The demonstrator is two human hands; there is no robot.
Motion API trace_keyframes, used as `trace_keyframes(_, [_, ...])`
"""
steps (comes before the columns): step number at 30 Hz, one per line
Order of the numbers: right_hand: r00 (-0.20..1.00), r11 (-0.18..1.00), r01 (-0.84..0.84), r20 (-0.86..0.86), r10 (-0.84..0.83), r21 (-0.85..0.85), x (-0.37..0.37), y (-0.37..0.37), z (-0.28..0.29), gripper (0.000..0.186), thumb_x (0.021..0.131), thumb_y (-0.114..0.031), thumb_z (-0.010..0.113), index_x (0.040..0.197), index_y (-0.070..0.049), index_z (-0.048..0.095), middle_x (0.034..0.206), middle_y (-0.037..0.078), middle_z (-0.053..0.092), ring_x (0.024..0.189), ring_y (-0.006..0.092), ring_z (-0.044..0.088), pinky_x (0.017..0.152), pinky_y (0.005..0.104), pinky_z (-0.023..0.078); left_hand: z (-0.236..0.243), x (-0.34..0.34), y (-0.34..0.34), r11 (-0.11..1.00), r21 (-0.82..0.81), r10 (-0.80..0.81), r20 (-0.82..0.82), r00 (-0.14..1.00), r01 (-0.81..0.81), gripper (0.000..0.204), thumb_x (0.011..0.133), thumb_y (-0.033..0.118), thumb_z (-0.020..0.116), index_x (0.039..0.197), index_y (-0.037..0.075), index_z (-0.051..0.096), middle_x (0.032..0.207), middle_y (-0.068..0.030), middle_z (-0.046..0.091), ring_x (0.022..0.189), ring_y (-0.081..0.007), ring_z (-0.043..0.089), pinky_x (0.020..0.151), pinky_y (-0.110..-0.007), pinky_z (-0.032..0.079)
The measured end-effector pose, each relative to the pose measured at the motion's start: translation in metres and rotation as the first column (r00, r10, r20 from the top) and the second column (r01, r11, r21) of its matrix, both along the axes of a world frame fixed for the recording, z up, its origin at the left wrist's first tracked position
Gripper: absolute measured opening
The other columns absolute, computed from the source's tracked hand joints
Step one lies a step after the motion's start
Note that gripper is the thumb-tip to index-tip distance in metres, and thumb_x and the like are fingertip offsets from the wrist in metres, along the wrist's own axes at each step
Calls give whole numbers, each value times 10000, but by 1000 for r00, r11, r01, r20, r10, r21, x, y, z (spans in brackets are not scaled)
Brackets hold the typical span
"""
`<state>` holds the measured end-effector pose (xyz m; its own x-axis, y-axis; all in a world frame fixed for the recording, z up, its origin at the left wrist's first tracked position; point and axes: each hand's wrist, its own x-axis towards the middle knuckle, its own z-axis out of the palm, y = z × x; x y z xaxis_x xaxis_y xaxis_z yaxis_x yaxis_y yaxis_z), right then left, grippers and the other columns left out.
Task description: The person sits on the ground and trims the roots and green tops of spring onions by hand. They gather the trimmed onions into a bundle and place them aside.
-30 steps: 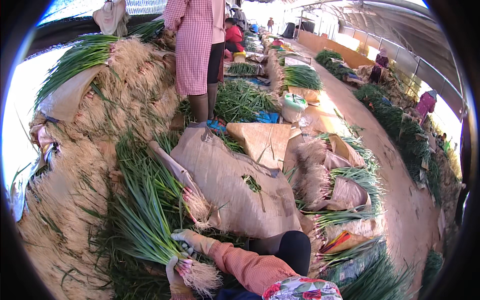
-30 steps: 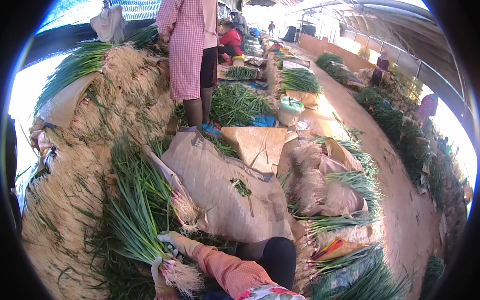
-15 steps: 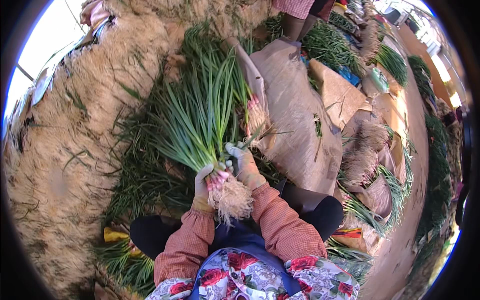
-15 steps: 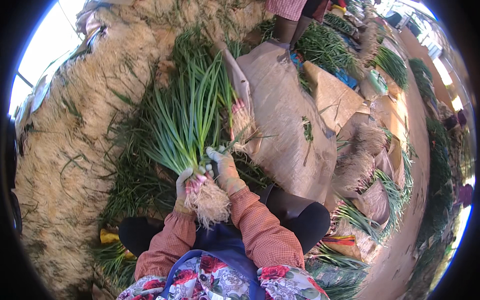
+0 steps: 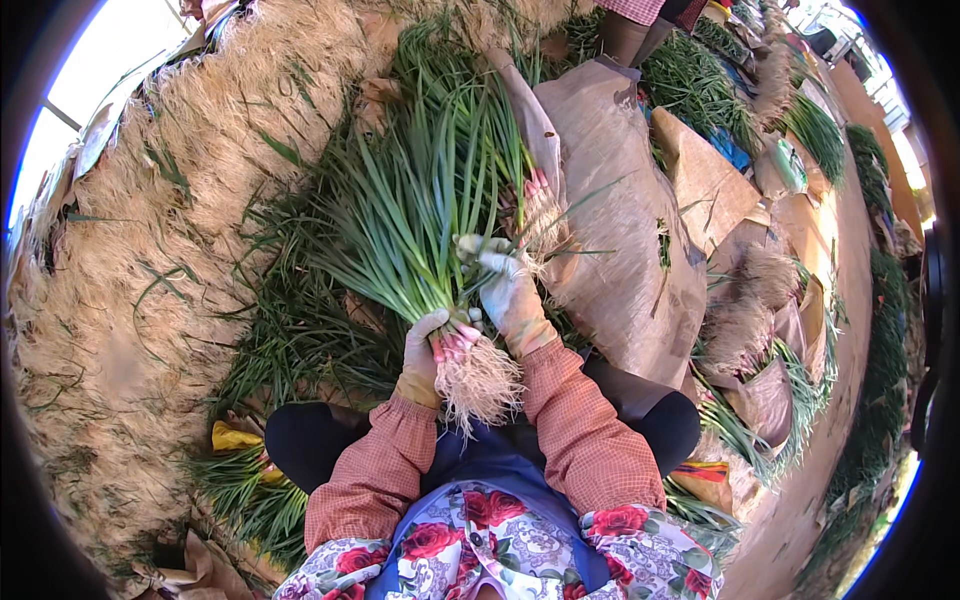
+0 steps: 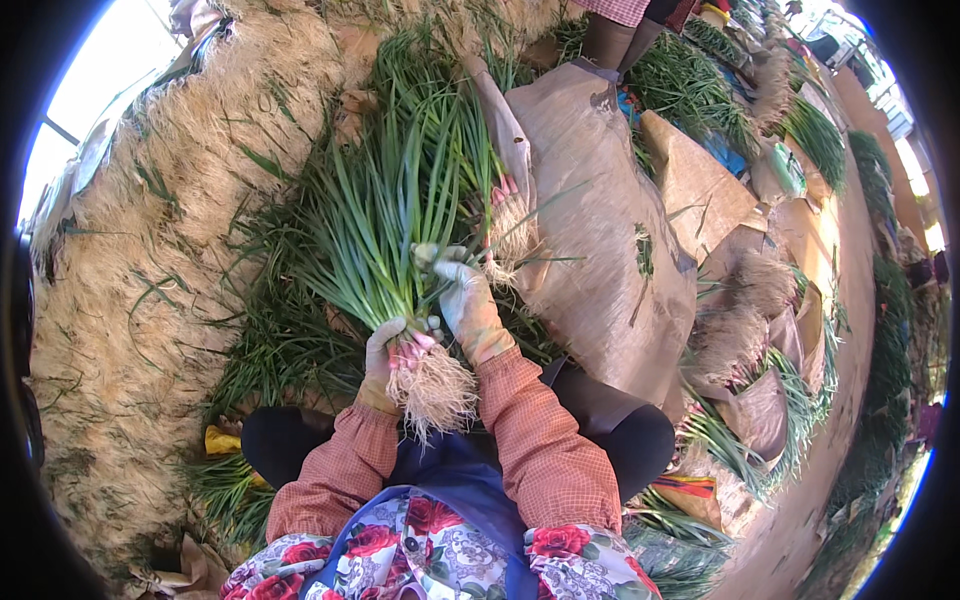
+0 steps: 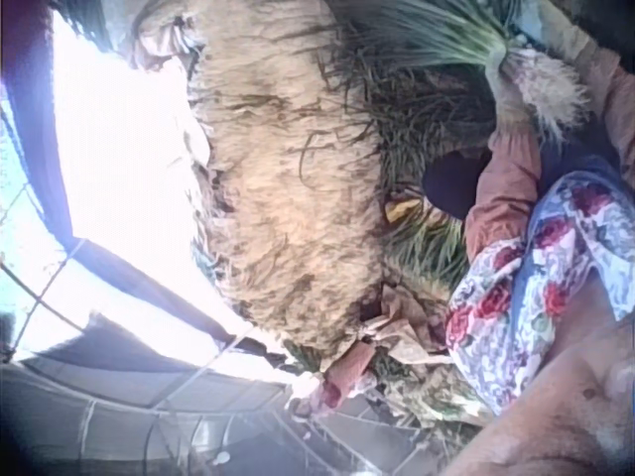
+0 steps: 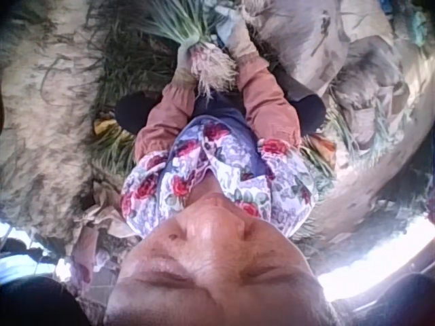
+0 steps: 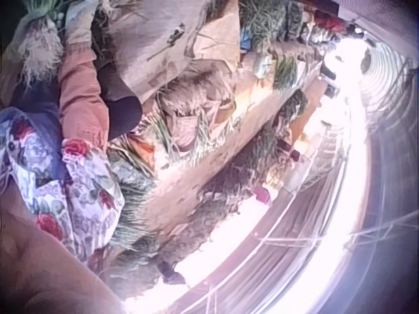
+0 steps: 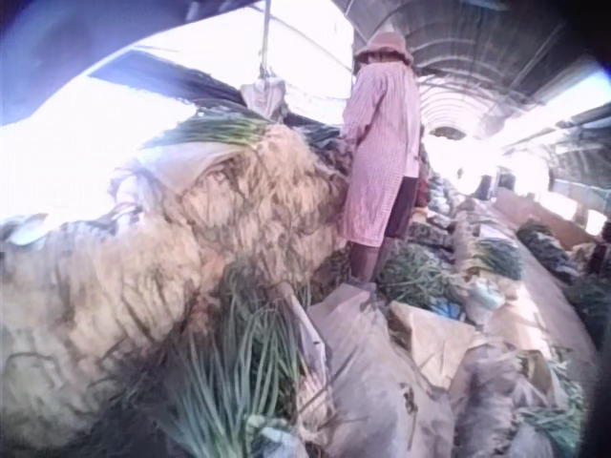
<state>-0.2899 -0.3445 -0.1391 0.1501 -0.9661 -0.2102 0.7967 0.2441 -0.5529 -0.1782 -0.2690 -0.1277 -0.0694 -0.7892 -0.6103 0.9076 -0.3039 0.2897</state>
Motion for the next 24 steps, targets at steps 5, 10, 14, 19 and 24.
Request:
trace_keyframes(5, [991,990,-113,77,106,83,8,-13,4,387,1018,-275,430,1216,26,572,504,-92,248,397,48,214,383,237,183,-54,38,13,952,-211,-245,-102,964,220,324,822,199,637,906,-112,601,812,-238,664,556,-234,607,536,-284,526])
trace_keyframes(10, [964,963,261,26,-263,68,-41,-62,-4,412,1025,-319,416,1187,20,588,519,-97,251,414,44,220,391,228,186,-6,33,24,950,-260,-191,-53,980,172,563,821,220,624,1294,-25,442,1021,-181,574,882,-233,564,739,-364,524])
trace_keyframes(14, [583,939,-320,-755,301,127,-55,-20,-19,441,972,-422,498,1184,-52,612,558,-26,493,483,98,449,470,243,383,24,35,20,890,-443,-176,-119,977,107,534,820,172,647,1275,-26,447,1043,-201,564,861,-245,555,684,-283,510])
trace_keyframes(19, [342,677,-735,-835,431,49,-65,3,-52,488,926,-264,624,1339,-33,509,1208,144,612,1083,190,593,914,322,495,6,38,2,921,-372,-190,-163,968,118,527,831,229,634,1257,-28,459,1076,-191,579,899,-273,590,794,-357,529])
trace_keyframes(24, [482,694,-706,-814,325,-140,-22,-15,12,223,886,-132,630,1077,-29,579,965,115,656,820,234,659,703,359,524,-17,31,5,917,-362,-218,-103,971,168,415,899,320,566,1154,-6,543,1060,-151,617,978,-257,618,828,-373,543])
